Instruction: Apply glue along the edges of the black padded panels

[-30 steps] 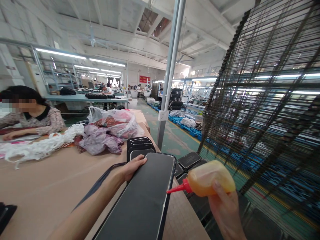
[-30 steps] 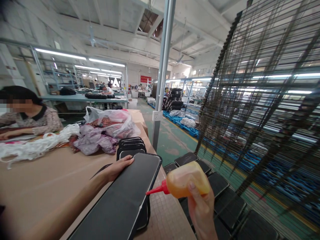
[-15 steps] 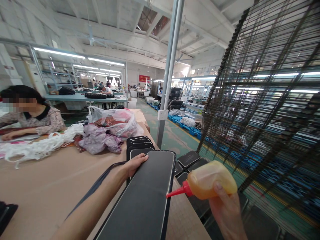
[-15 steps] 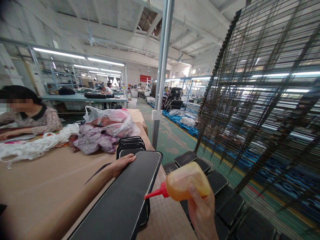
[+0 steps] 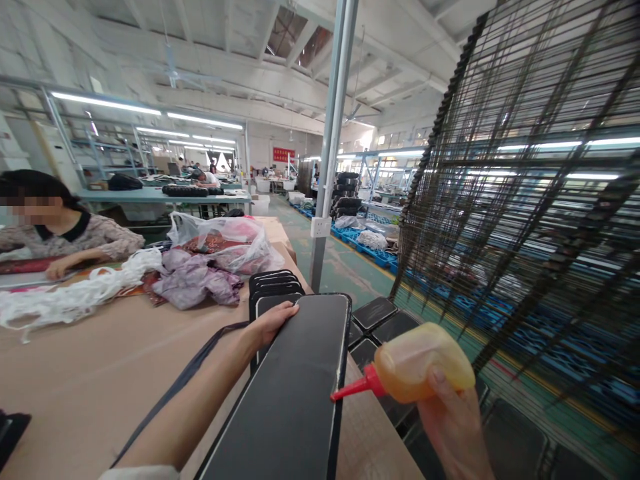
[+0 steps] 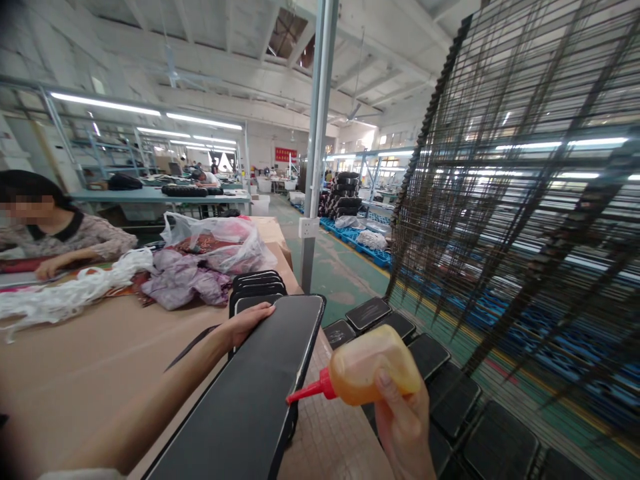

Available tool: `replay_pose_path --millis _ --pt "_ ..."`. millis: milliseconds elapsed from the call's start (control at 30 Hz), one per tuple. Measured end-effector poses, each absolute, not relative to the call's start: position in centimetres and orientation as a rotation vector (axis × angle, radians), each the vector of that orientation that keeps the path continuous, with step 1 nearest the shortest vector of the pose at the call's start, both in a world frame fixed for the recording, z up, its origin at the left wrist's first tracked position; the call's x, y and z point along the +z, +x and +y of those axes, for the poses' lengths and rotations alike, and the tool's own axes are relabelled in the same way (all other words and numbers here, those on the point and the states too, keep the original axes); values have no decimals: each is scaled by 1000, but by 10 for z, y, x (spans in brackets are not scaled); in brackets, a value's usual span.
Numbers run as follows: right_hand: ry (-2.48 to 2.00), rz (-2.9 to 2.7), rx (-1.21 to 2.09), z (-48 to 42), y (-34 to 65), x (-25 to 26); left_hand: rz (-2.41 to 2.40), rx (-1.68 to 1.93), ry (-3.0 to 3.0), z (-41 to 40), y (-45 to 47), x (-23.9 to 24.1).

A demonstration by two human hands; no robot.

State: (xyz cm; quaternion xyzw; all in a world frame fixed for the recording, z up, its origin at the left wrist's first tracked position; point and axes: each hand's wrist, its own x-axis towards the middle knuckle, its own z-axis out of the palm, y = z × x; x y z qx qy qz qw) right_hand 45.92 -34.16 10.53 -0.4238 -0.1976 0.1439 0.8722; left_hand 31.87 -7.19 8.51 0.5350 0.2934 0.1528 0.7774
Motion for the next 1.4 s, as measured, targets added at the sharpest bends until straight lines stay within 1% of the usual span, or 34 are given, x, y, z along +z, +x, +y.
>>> replay_pose_path --millis 300,533,900,1400 --pt "-864 -404 248 -356 479 113 626 318 1156 -87 336 86" --pt "-862 -412 292 -383 497 104 668 311 1153 -107 359 85" --pt "-867 -311 364 -422 522 107 743 321 1109 -132 394 83" --pt "-957 -364 397 -451 544 111 816 361 1046 -144 421 77"
